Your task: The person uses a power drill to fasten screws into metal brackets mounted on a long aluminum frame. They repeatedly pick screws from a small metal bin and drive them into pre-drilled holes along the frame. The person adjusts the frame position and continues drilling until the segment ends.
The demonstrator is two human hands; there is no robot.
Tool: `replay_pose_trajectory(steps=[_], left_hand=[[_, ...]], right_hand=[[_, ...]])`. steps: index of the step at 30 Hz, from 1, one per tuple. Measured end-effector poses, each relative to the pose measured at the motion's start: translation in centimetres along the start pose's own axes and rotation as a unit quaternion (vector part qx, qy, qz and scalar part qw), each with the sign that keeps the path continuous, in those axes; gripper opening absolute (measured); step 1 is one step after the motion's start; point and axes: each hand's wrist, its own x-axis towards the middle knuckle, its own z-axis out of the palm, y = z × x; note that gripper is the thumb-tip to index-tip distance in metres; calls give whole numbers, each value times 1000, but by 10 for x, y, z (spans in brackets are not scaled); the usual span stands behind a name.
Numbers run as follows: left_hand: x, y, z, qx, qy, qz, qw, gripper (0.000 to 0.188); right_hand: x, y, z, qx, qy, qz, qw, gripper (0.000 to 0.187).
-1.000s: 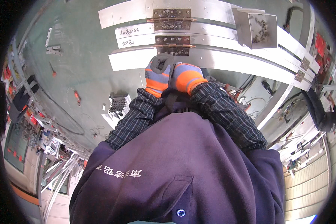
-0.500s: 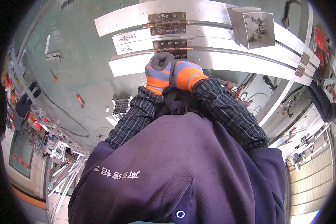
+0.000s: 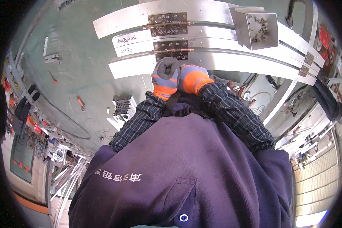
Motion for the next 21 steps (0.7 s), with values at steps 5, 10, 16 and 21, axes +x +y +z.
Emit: replay_pose_trajectory(steps=[5,10,16,21], left_hand=[[-12,-3,-2,8,-21,35,999,10],[-14,-5,-4,48,-20,56,997,10],[-17,-6,-7,9,-16,77,997,10],[-21,-6,-6,-17,-16,54,998,10]], right_hand=[[-2,5,14,5,-3,9,1000,36],[0,3,16,-3,-18,14,1000,39],[-2,2,20,-16,-28,4,999,43],[0,4,25,-12,-14,11,1000,51]])
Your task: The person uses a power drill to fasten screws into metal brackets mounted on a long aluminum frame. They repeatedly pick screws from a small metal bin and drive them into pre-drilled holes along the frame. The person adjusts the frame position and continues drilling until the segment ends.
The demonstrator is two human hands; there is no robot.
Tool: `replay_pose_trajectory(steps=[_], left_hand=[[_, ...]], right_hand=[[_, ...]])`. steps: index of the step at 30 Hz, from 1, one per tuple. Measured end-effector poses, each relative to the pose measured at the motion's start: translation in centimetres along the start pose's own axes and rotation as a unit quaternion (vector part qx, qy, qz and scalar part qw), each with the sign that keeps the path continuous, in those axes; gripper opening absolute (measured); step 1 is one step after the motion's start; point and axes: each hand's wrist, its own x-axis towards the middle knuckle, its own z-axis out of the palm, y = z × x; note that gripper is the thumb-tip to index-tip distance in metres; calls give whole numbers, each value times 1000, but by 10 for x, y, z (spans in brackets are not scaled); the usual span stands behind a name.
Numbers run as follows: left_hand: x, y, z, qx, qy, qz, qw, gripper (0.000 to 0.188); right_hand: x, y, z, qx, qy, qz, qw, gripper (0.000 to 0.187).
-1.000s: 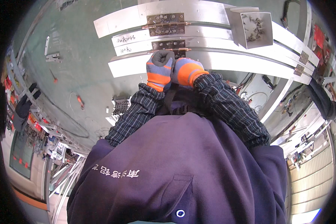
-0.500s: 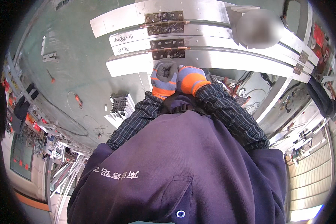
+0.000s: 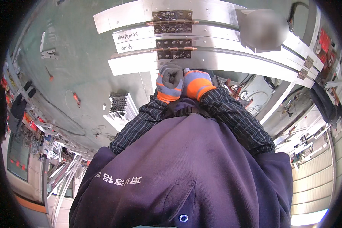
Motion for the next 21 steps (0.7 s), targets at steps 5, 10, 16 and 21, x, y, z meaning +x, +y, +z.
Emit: replay_pose_trajectory(steps=[5,10,16,21], left_hand=[[0,-2,-2,19,-2,18,1000,11],[-1,-3,-3,18,-1,29,999,11],[0,-3,-3,26,-6,26,999,11],[-1,-4,-3,14,3,19,1000,11]], right_hand=[[1,0,3,-26,-8,1,1000,48],[-1,0,6,-22,13,-4,1000,46],[1,-2,3,-32,-15,-3,999,50],[-2,-5,-1,-30,-8,2,1000,50]])
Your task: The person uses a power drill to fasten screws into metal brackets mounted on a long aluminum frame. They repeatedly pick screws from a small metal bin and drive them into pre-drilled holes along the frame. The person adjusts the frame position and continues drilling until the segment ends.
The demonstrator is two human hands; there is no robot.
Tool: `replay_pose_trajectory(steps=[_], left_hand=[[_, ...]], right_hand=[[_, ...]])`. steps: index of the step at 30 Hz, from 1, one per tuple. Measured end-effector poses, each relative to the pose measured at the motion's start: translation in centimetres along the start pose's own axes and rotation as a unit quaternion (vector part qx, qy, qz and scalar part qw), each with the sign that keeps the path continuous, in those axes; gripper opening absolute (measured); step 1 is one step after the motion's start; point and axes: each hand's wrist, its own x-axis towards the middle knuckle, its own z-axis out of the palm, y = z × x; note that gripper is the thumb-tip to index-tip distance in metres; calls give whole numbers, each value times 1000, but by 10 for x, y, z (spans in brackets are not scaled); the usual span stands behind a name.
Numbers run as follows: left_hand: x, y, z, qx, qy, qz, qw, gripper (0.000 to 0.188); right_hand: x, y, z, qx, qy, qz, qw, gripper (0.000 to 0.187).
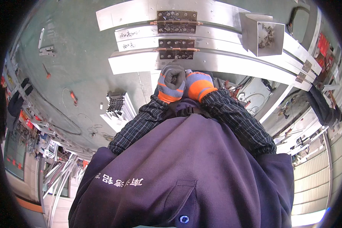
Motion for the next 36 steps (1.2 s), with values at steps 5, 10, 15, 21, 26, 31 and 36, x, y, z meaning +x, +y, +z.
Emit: replay_pose_trajectory(steps=[5,10,15,21,26,31,36], left_hand=[[0,-3,-2,6,-12,10,1000,11],[0,-5,-2,17,-15,24,999,12],[0,-6,-1,13,-7,30,999,13],[1,-3,-4,19,-16,18,1000,12],[0,-2,-5,9,-19,9,1000,12],[0,-5,-5,12,-16,27,999,12],[0,-4,-5,8,-21,21,1000,12]], right_hand=[[2,1,2,-9,-3,3,1000,52],[10,5,11,-13,-4,9,1000,63],[10,6,12,-10,-6,12,1000,64],[5,1,3,-8,-18,17,1000,68],[3,-1,3,-17,-7,0,1000,54],[4,-1,5,-30,-20,10,999,55],[5,2,11,-16,7,7,1000,53]])
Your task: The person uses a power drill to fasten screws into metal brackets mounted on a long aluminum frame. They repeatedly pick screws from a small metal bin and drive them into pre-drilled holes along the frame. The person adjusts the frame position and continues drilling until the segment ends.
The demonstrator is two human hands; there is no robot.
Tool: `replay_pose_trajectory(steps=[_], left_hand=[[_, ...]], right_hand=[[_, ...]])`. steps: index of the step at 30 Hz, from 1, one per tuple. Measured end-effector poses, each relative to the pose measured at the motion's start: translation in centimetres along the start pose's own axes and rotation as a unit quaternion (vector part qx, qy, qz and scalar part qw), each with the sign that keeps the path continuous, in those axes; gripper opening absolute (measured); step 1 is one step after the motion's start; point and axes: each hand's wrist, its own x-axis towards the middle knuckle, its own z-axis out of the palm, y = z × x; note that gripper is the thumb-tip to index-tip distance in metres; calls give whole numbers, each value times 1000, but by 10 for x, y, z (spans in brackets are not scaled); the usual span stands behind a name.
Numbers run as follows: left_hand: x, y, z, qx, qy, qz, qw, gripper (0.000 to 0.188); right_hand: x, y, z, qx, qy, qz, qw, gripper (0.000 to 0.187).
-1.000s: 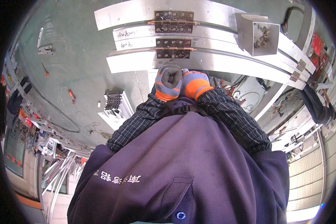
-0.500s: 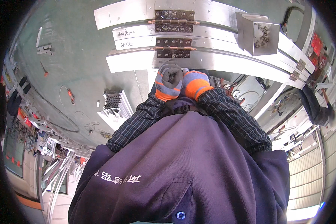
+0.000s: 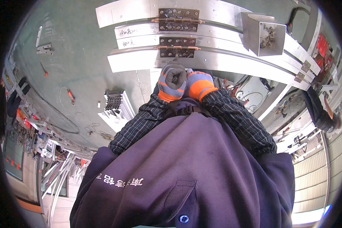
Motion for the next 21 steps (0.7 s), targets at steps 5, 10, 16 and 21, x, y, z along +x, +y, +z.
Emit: replay_pose_trajectory(steps=[5,10,16,21], left_hand=[[0,2,-1,6,5,-1,1000,12],[0,2,-1,6,6,-4,1000,11],[0,1,1,2,14,-6,1000,12],[2,-1,4,26,9,-9,1000,13]], right_hand=[[5,5,8,0,15,-10,1000,52],[5,4,9,7,16,-5,1000,51],[1,-1,-4,1,-16,2,1000,56],[2,-2,-10,-6,-14,12,1000,57]])
